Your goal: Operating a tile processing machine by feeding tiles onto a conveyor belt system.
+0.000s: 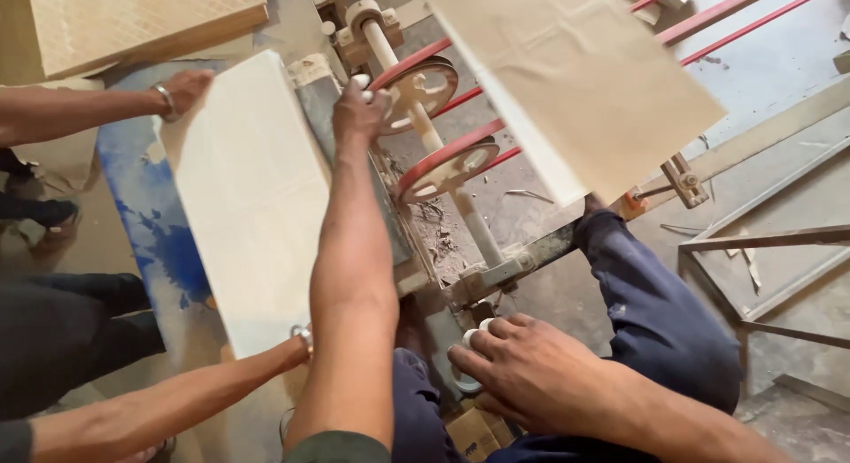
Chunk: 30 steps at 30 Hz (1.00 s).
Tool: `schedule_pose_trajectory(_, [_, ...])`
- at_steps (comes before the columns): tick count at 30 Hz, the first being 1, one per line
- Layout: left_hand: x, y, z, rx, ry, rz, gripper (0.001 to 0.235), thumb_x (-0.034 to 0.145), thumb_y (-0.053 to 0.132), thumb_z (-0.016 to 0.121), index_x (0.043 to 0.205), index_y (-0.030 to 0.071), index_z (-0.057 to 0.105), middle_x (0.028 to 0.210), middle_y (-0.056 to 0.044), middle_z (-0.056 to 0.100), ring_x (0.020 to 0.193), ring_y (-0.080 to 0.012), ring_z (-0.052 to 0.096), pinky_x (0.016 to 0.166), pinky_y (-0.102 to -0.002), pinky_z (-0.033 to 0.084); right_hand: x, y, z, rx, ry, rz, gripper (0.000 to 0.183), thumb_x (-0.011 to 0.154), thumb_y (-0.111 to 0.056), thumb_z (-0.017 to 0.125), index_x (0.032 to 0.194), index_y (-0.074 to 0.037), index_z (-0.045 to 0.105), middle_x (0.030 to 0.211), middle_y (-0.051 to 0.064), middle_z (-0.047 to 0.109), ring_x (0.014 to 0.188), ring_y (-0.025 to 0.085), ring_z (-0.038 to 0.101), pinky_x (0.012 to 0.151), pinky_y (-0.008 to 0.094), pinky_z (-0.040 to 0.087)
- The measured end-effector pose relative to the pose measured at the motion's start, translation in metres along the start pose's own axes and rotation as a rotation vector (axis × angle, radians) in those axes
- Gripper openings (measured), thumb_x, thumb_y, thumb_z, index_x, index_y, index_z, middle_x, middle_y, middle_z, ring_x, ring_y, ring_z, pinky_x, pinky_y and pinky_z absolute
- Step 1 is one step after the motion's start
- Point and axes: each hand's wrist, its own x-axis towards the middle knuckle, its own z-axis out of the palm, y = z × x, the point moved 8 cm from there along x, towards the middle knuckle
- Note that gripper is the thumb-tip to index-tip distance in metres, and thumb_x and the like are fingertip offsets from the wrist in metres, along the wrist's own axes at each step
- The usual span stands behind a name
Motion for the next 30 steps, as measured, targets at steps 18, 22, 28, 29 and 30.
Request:
schedule_pose_trajectory(18, [0.001,-0.09,0.057,0.154,-0.384,-0.074,0.06,0.088,0.045,0.07,0.13,0.003,0.065,0.13,-0.024,0.068,0.123,-0.0373,0.064,0.104,-0.044,0.051,-0.011,0.007,0.004,0.002,0.03,0.005,0.058,0.093,-0.035,0.065,0.137,0.0,0.051,0.114,0.018,0.062,0.112,0.037,0.059,0.093,0.046,0.044])
schedule_pose_trajectory(22, [-0.012,-0.092,0.032,0.107,-0.36,-0.067,0.059,0.086,0.044,0.072,0.127,0.001,0.065,0.125,-0.023,0.069,0.117,-0.0374,0.066,0.099,-0.044,0.051,-0.014,0.006,0.0,0.022,0.043,0.007,0.057,0.094,-0.036,0.065,0.137,-0.001,0.052,0.114,0.016,0.063,0.108,0.035,0.059,0.093,0.047,0.043])
schedule_pose_trajectory(28, [-0.02,-0.078,0.011,0.017,-0.345,-0.252,0.051,0.087,0.043,0.07,0.121,0.004,0.068,0.116,-0.02,0.073,0.105,-0.0309,0.071,0.092,-0.041,0.054,-0.01,0.005,-0.001,0.009,0.051,-0.005,0.06,0.092,-0.037,0.066,0.136,0.0,0.052,0.119,0.017,0.063,0.112,0.037,0.059,0.091,0.046,0.044])
schedule_pose_trajectory(29, [-0.016,-0.075,0.015,0.0,-0.33,-0.215,0.048,0.088,0.042,0.07,0.118,0.005,0.071,0.116,-0.018,0.074,0.107,-0.0295,0.07,0.094,-0.04,0.053,-0.009,0.006,-0.001,0.015,0.036,0.005,0.059,0.092,-0.037,0.066,0.136,0.0,0.052,0.119,0.017,0.063,0.113,0.037,0.059,0.092,0.046,0.043])
schedule_pose_trajectory(30, [-0.012,-0.073,0.019,-0.017,-0.315,-0.179,0.045,0.088,0.042,0.069,0.114,0.005,0.074,0.115,-0.017,0.075,0.108,-0.0281,0.07,0.096,-0.039,0.051,-0.009,0.007,0.0,0.02,0.021,0.015,0.058,0.092,-0.036,0.066,0.135,0.0,0.052,0.119,0.016,0.062,0.113,0.036,0.059,0.093,0.046,0.043])
